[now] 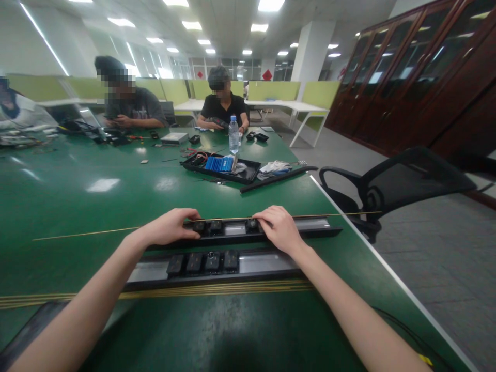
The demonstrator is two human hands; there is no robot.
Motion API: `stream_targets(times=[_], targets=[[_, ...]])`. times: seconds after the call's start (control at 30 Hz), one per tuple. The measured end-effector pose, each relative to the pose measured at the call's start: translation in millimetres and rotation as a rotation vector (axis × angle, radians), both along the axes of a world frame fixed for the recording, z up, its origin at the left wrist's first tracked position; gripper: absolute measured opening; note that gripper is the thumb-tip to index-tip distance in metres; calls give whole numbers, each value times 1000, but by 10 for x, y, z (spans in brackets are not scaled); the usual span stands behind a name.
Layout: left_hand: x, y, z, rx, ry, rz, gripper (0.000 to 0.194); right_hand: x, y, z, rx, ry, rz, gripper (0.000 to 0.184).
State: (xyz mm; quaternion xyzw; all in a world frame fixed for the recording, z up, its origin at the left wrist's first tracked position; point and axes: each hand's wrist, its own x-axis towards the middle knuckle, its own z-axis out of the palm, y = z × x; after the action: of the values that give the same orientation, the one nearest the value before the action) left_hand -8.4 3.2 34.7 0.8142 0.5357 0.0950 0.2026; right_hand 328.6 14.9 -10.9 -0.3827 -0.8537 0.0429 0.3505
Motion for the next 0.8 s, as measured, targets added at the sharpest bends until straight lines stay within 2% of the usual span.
stream_targets(times=[0.43,0.8], targets=[[-20,13,1,-15,-14,-29,37,67,13,14,28,-20,-63,18],[7,-10,48,-19,-5,-23,36,245,77,70,-23,-77,-16,15]])
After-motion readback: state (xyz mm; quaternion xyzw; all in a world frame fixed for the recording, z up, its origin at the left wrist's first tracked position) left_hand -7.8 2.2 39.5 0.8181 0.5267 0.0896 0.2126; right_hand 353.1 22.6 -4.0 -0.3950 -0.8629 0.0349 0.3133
